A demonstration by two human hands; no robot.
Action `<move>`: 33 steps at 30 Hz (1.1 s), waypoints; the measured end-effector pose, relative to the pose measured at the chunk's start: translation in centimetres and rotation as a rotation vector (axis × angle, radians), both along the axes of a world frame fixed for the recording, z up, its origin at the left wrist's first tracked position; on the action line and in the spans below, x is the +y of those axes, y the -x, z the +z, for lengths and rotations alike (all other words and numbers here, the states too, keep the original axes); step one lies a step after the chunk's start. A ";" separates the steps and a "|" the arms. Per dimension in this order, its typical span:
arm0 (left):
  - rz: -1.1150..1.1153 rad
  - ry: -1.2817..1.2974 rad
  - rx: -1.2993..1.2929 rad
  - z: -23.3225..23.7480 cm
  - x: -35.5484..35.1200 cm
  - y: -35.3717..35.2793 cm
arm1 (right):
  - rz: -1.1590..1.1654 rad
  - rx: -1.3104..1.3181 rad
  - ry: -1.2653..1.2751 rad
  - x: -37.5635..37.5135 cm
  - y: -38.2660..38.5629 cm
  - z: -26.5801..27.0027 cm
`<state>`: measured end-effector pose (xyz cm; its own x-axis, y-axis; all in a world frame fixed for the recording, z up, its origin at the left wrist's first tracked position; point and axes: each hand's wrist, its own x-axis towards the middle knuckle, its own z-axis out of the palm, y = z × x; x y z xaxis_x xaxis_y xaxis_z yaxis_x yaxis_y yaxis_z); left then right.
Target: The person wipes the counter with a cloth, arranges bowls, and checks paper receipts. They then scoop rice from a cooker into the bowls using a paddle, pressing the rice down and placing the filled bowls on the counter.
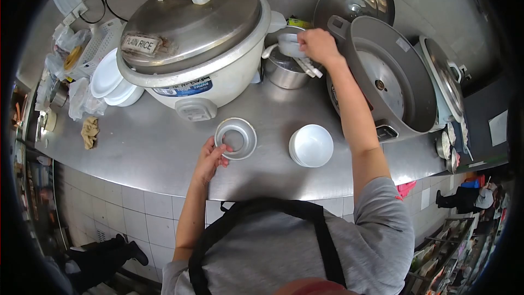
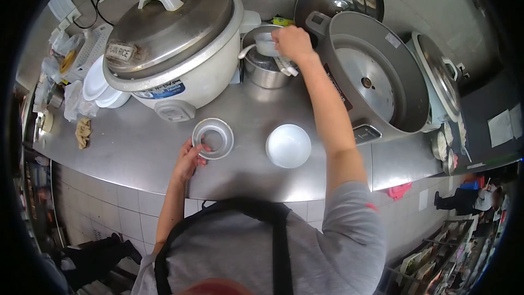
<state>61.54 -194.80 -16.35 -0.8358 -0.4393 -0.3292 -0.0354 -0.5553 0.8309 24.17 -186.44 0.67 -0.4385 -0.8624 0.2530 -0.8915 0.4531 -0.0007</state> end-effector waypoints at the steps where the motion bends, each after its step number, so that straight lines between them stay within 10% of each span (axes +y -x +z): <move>1: 0.005 0.002 0.007 -0.2 0.0 0.0 | 0.006 0.088 -0.032 -0.1 -0.2 -1.0; 11: 0.043 0.032 0.020 0.1 0.3 -0.2 | -0.018 -0.234 -0.127 -2.5 2.8 0.6; 19: 0.058 0.043 0.005 0.1 0.6 -0.1 | -0.202 0.210 -0.186 -4.9 3.5 -1.5; 26: 0.038 0.046 -0.016 0.6 0.5 -0.1 | 0.243 -0.231 -0.726 -5.1 0.1 -1.8; 33: 0.040 0.045 0.010 0.3 0.5 -0.2 | 0.055 0.289 -0.933 -4.4 0.7 -3.6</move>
